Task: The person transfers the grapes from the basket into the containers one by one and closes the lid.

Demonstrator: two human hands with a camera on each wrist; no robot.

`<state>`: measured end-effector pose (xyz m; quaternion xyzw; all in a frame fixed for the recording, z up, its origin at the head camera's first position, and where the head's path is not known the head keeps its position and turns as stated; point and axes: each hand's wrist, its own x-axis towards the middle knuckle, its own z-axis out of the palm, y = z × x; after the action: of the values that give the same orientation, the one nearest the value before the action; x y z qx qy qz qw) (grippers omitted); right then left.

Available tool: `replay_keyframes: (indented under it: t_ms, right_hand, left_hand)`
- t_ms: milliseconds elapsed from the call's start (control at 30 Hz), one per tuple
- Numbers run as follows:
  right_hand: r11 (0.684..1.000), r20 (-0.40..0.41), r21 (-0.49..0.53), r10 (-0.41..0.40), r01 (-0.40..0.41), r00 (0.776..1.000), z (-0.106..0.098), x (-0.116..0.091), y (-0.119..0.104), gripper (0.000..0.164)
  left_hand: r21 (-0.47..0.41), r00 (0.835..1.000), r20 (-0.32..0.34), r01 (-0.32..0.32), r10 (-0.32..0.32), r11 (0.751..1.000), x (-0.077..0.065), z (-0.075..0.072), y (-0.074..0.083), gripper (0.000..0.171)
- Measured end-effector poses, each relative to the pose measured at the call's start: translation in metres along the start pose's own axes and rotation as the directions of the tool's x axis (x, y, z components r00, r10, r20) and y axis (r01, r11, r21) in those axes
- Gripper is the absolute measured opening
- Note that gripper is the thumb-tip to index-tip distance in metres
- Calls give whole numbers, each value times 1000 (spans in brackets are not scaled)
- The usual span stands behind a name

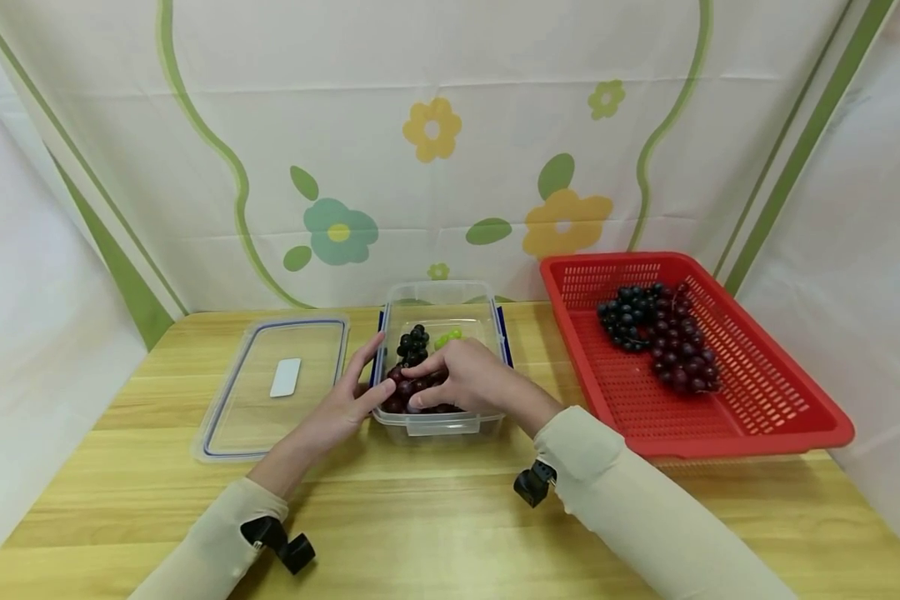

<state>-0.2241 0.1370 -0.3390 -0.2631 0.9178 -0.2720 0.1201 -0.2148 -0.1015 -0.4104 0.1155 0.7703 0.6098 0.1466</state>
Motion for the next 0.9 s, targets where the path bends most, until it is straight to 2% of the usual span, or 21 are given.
replay_keyframes:
  t_ms: [167, 300, 600, 900]
  right_hand:
    - [996, -19, -90, 1, -3, 1000, 3, -2, -3, 52]
    - [994, -28, -112, 0, -3, 1000, 4, -3, -6, 52]
    - [998, 1, 33, 49, -49, 999, 1, -3, 3, 49]
    - [998, -35, 36, -53, 55, 998, -2, -6, 7, 47]
  left_hand:
    - [3, 1000, 1, 3, -3, 1000, 0, 2, 1, 79]
    - [7, 1000, -4, -7, 7, 1000, -1, 2, 1, 79]
    - [15, 1000, -4, -2, 2, 1000, 0, 0, 1, 81]
    - [9, 1000, 3, -2, 2, 1000, -1, -1, 0, 80]
